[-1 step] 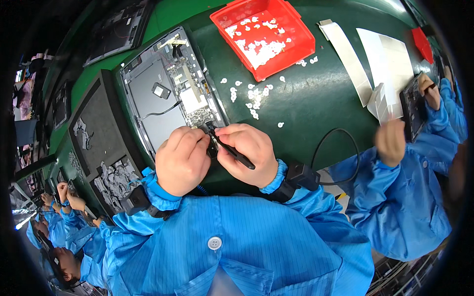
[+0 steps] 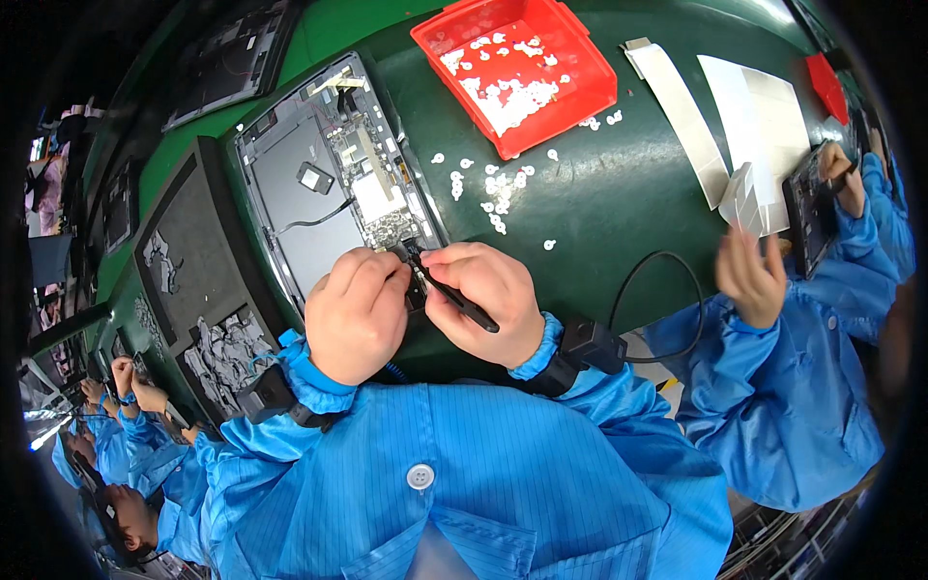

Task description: The person assembles internal circuitry into a laptop chassis by hand, securing the components with screws using a screwdriver and tweezers.

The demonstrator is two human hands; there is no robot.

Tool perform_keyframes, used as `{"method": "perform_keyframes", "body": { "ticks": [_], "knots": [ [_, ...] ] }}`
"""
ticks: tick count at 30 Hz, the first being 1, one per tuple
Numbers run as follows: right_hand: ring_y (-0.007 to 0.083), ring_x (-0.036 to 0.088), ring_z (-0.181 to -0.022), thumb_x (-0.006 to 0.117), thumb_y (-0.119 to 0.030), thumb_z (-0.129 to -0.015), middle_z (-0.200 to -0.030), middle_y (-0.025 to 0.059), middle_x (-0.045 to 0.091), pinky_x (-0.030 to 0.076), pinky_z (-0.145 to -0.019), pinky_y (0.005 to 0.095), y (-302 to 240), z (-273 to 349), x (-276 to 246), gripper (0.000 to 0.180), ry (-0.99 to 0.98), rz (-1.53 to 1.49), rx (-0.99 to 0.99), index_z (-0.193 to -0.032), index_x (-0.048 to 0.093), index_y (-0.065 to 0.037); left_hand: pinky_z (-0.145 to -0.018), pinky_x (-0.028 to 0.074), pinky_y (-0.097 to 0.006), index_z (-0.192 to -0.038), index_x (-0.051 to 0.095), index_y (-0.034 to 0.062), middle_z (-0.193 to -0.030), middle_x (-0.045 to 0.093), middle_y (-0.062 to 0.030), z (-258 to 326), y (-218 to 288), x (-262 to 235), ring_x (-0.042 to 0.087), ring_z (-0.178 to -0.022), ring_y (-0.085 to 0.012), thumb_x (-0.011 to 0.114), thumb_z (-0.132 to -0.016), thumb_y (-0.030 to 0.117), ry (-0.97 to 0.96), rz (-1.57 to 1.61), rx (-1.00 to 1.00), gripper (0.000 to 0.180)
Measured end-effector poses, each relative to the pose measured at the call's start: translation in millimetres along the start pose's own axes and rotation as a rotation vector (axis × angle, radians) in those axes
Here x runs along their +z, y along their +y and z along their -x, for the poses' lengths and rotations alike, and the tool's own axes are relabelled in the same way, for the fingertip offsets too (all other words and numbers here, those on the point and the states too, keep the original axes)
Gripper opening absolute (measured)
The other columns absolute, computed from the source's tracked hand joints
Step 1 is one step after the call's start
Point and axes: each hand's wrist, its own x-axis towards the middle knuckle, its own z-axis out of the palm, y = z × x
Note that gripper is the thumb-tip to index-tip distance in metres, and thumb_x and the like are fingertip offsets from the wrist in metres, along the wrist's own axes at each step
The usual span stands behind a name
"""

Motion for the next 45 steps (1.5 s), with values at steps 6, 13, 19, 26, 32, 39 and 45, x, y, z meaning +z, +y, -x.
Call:
{"method": "perform_keyframes", "body": {
  "ticks": [6, 13, 19, 26, 32, 39, 45],
  "knots": [
    [0.0282, 0.062, -0.072, 0.067, 0.007, -0.061, -0.082, 0.0144, 0.061, 0.051, -0.061, 0.0325, 2.6, -2.2, 1.3, 0.023, -0.016, 0.056, -0.106, -0.079, 0.055, 0.001, -0.063, 0.05, -0.032, -0.083, 0.063, -0.0006, -0.087, 0.058, -0.0077, 2.2, -6.0, -2.8, 0.058, -0.08, -0.0246, 0.063, -0.059, 0.004, -0.029, -0.009, -0.004, 0.024],
    [0.0263, 0.063, -0.073, 0.066, 0.007, -0.061, -0.081, 0.0139, 0.061, 0.051, -0.062, 0.0309, 2.4, -0.8, -3.9, 0.022, -0.023, -0.013, -0.006, -0.08, 0.056, 0.002, -0.063, 0.05, -0.032, -0.089, 0.063, -0.0003, -0.091, 0.058, -0.008, -0.8, -7.4, 1.0, 0.058, -0.082, -0.0243, 0.062, -0.06, 0.004, -0.038, -0.053, 0.026, 0.029],
    [0.0254, 0.064, -0.075, 0.065, 0.01, -0.063, -0.081, 0.017, 0.061, 0.05, -0.064, 0.0309, 0.8, 9.8, -7.7, 0.019, 0.17, -0.171, 0.144, -0.076, 0.053, 0.002, -0.064, 0.05, -0.032, -0.09, 0.063, 0.0007, -0.094, 0.059, -0.0078, -2.0, -5.8, -1.1, 0.058, -0.083, -0.0231, 0.062, -0.059, 0.008, -0.06, -0.095, 0.049, 0.032],
    [0.0285, 0.064, -0.081, 0.067, 0.008, -0.062, -0.082, 0.0141, 0.063, 0.051, -0.067, 0.0328, 3.7, 7.8, -4.0, 0.019, 0.015, -0.079, -0.04, -0.076, 0.057, 0.002, -0.067, 0.051, -0.031, -0.09, 0.063, 0.0006, -0.094, 0.061, -0.0076, 3.1, -8.4, -2.5, 0.058, -0.086, -0.0228, 0.061, -0.058, 0.009, -0.044, -0.072, 0.092, 0.034],
    [0.0284, 0.064, -0.081, 0.067, 0.008, -0.063, -0.082, 0.0144, 0.063, 0.052, -0.067, 0.0327, 2.2, 6.5, -5.1, 0.018, -0.016, 0.015, -0.06, -0.076, 0.057, 0.002, -0.065, 0.051, -0.031, -0.089, 0.064, 0.0004, -0.093, 0.061, -0.0078, 3.2, -8.6, -0.2, 0.058, -0.085, -0.0228, 0.061, -0.057, 0.006, -0.004, -0.053, 0.087, 0.033],
    [0.0291, 0.064, -0.081, 0.067, 0.009, -0.062, -0.082, 0.0151, 0.063, 0.052, -0.068, 0.033, -0.2, 3.9, -2.4, 0.018, -0.026, -0.017, -0.046, -0.075, 0.056, 0.002, -0.066, 0.051, -0.031, -0.088, 0.065, 0.0007, -0.092, 0.062, -0.0084, 6.0, -13.7, 1.6, 0.059, -0.082, -0.0232, 0.061, -0.057, 0.006, 0.037, -0.016, 0.066, 0.031],
    [0.0294, 0.065, -0.08, 0.065, 0.012, -0.061, -0.081, 0.0157, 0.063, 0.052, -0.07, 0.0347, 0.1, 2.8, 0.8, 0.021, -0.045, 0.023, -0.073, -0.075, 0.053, 0.002, -0.067, 0.051, -0.032, -0.09, 0.063, 0.0017, -0.095, 0.061, -0.0079, 12.2, -15.3, -0.9, 0.058, -0.088, -0.0234, 0.059, -0.061, 0.011, -0.003, 0.028, 0.018, 0.031]
  ]
}}
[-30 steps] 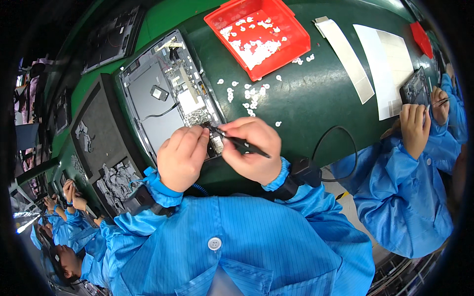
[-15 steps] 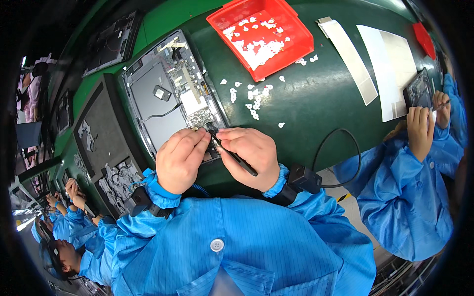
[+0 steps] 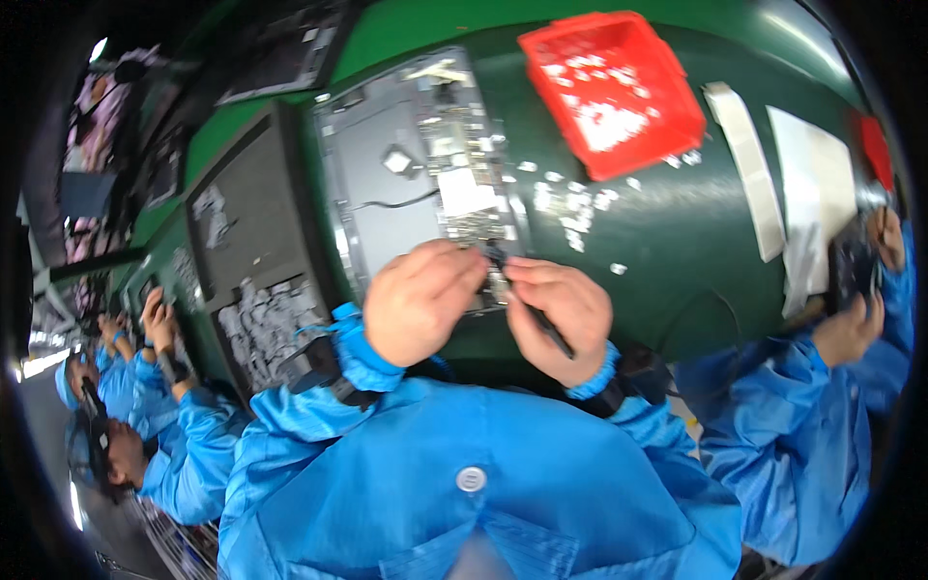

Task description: The person assembles internal circuitry into a laptop chassis by hand, securing the components with screws using a screwdriver and tweezers.

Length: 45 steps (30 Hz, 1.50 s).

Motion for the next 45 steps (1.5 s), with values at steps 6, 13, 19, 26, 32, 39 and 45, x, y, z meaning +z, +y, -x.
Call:
{"method": "perform_keyframes", "body": {
  "ticks": [6, 13, 19, 26, 32, 39, 45],
  "knots": [
    [0.0317, 0.063, -0.085, 0.061, 0.014, -0.067, -0.086, 0.02, 0.06, 0.05, -0.076, 0.0376, -3.5, 6.7, -4.5, 0.022, -0.003, -0.06, 0.101, -0.08, 0.049, 0.002, -0.077, 0.048, -0.037, -0.084, 0.062, 0.0039, -0.088, 0.061, -0.0094, -1.9, -41.5, -54.8, 0.057, -0.086, -0.0287, 0.049, -0.065, -0.006, 0.176, -0.065, -0.231, 0.026],
    [0.0302, 0.061, -0.087, 0.059, 0.013, -0.07, -0.088, 0.0189, 0.058, 0.048, -0.079, 0.0365, -10.0, 1.6, -5.7, 0.02, -0.05, -0.118, 0.221, -0.079, 0.045, 0.002, -0.073, 0.048, -0.043, -0.087, 0.065, 0.0009, -0.083, 0.063, -0.0197, 127.2, -226.9, -138.5, 0.06, -0.08, -0.0357, 0.065, -0.071, 0.016, -0.003, -0.651, -1.166, 0.022],
    [0.026, 0.058, -0.093, 0.055, 0.014, -0.073, -0.098, 0.0201, 0.054, 0.047, -0.082, 0.0337, -18.7, -21.4, -12.2, 0.021, -0.018, -0.109, 0.215, -0.085, 0.042, 0.001, -0.069, 0.049, -0.04, -0.08, 0.067, 0.0026, -0.074, 0.064, -0.018, 156.8, -240.4, -149.4, 0.062, -0.073, -0.0334, 0.06, -0.07, 0.016, 0.098, -0.654, -1.069, 0.018],
    [0.0218, 0.056, -0.093, 0.056, 0.012, -0.076, -0.104, 0.019, 0.054, 0.045, -0.083, 0.0311, -16.8, -56.3, 15.4, 0.021, 0.057, -0.228, 0.242, -0.091, 0.046, 0.001, -0.05, 0.048, -0.025, -0.073, 0.051, 0.0028, -0.073, 0.06, -0.008, 124.1, -198.0, -161.8, 0.061, -0.064, -0.0158, 0.058, -0.078, 0.002, 0.906, 0.641, -1.07, 0.008],
    [0.0175, 0.058, -0.09, 0.06, 0.008, -0.076, -0.101, 0.0152, 0.058, 0.047, -0.079, 0.0275, 14.4, -63.4, 22.1, 0.02, 0.189, -0.216, 0.368, -0.092, 0.049, 0.002, -0.059, 0.049, -0.025, -0.092, 0.057, 0.0028, -0.093, 0.061, -0.009, 40.2, -151.4, -136.1, 0.061, -0.083, -0.0219, 0.048, -0.086, 0.015, 0.517, 1.162, -0.841, 0.017],
    [0.0216, 0.06, -0.094, 0.062, 0.011, -0.072, -0.098, 0.0166, 0.06, 0.049, -0.08, 0.0291, 24.3, -83.4, 28.0, 0.019, 0.254, -0.181, 0.288, -0.088, 0.053, 0.005, -0.072, 0.055, -0.028, -0.099, 0.049, 0.0019, -0.095, 0.06, -0.0133, -80.3, -100.6, -65.0, 0.062, -0.089, -0.0237, 0.053, -0.084, -0.001, 0.189, 1.436, -0.791, 0.016],
    [0.0301, 0.062, -0.09, 0.064, 0.008, -0.069, -0.09, 0.0173, 0.061, 0.049, -0.075, 0.033, 41.3, -83.0, 38.5, 0.019, 0.165, -0.024, 0.152, -0.083, 0.053, 0.004, -0.072, 0.054, -0.025, -0.109, 0.047, -0.0013, -0.1, 0.06, -0.0106, -99.0, -108.8, -20.8, 0.062, -0.089, -0.0205, 0.053, -0.084, -0.002, 0.193, 1.307, -0.863, 0.025]
  ]
}}
